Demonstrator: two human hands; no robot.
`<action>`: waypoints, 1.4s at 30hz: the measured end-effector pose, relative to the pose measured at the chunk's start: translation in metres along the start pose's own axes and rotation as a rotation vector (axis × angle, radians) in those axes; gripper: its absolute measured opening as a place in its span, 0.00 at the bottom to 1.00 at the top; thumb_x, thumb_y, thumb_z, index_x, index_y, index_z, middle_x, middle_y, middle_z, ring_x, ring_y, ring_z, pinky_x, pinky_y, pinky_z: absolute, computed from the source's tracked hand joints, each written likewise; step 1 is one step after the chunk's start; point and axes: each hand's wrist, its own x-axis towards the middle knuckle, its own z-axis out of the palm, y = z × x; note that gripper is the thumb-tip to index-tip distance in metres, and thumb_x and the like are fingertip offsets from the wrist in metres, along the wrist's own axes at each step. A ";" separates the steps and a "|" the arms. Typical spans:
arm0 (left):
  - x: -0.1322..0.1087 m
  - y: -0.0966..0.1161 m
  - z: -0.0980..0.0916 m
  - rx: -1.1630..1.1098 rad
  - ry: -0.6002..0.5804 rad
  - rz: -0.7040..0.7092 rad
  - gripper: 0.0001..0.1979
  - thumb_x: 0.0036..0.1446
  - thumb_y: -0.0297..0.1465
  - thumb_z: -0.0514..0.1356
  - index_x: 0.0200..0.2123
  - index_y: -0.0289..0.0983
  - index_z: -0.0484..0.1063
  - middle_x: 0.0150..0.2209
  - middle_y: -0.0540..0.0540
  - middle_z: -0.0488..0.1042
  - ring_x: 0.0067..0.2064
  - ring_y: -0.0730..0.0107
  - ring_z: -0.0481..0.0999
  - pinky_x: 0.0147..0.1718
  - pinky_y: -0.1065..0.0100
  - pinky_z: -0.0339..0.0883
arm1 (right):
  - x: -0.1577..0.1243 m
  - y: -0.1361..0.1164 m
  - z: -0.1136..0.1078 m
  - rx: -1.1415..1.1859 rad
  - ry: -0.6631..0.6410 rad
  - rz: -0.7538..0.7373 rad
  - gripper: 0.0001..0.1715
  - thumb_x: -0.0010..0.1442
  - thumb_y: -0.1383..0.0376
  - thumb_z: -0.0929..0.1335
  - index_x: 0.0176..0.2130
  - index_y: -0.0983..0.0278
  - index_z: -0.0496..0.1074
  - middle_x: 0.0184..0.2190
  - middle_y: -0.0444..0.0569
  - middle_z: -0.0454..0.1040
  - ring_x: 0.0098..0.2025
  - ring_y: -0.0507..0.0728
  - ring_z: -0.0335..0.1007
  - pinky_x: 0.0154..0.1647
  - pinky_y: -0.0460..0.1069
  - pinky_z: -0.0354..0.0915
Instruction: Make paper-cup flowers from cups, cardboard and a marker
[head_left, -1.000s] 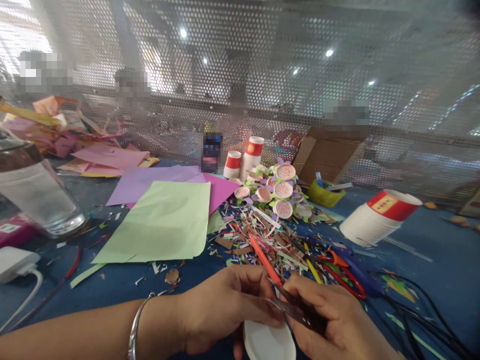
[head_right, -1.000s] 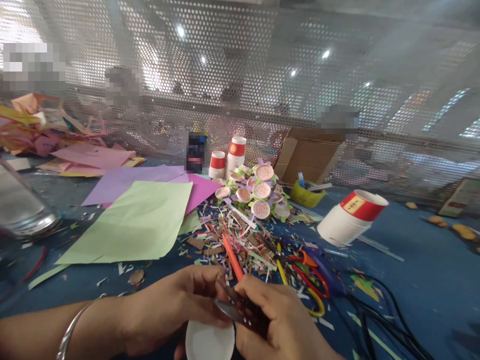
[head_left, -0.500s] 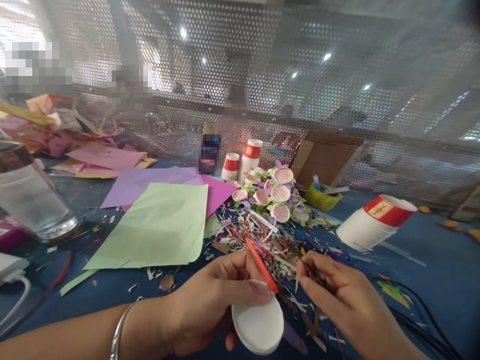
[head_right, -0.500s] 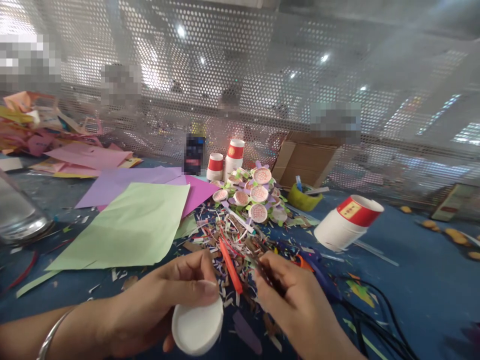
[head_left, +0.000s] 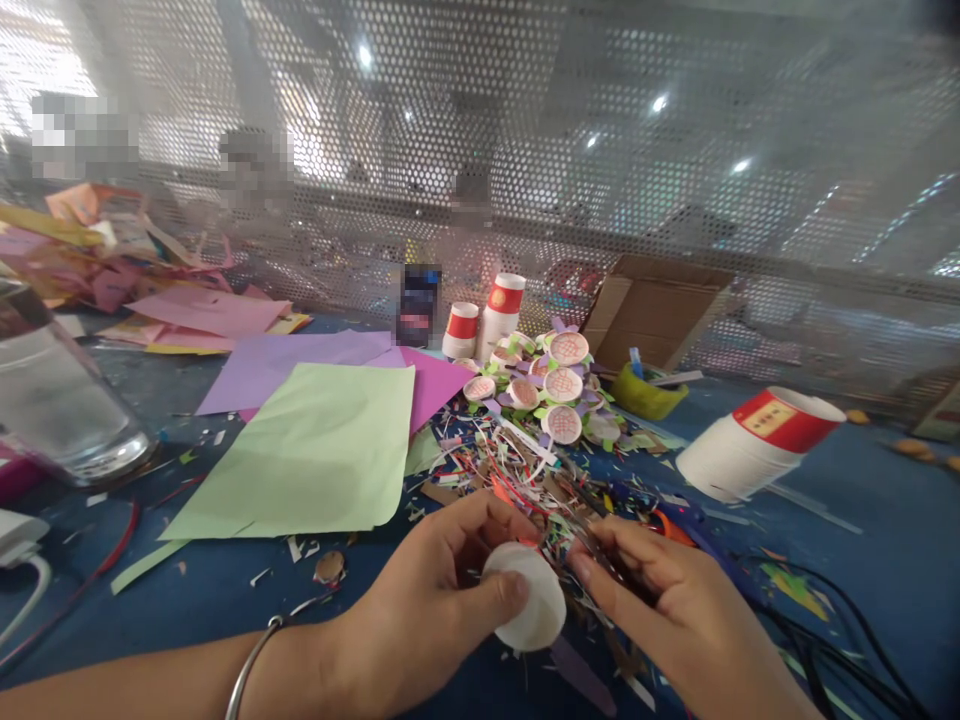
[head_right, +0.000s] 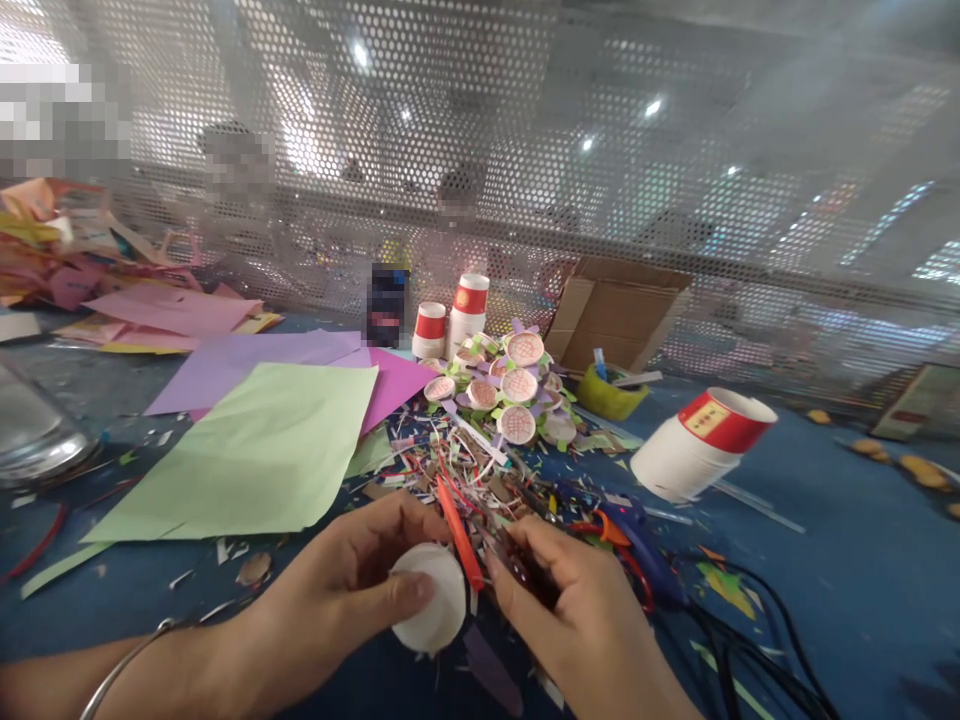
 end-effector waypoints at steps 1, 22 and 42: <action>0.001 0.001 0.000 0.020 0.025 0.008 0.14 0.54 0.33 0.68 0.41 0.34 0.71 0.35 0.47 0.74 0.35 0.72 0.72 0.35 0.70 0.65 | 0.000 0.000 0.001 0.012 0.022 0.012 0.17 0.67 0.54 0.66 0.32 0.62 0.73 0.26 0.45 0.72 0.28 0.54 0.68 0.27 0.46 0.66; 0.002 -0.002 0.000 0.043 0.041 -0.042 0.16 0.54 0.37 0.69 0.41 0.32 0.74 0.35 0.46 0.75 0.35 0.70 0.71 0.36 0.67 0.63 | 0.000 -0.005 0.011 0.339 -0.026 0.074 0.16 0.65 0.52 0.69 0.34 0.61 0.73 0.25 0.41 0.67 0.24 0.50 0.61 0.24 0.44 0.62; -0.002 -0.001 -0.002 0.156 -0.240 -0.037 0.09 0.57 0.33 0.64 0.33 0.34 0.69 0.30 0.50 0.67 0.33 0.72 0.64 0.34 0.68 0.58 | -0.001 -0.008 0.018 0.617 -0.370 0.089 0.17 0.62 0.52 0.72 0.34 0.64 0.70 0.27 0.41 0.61 0.30 0.50 0.54 0.29 0.44 0.55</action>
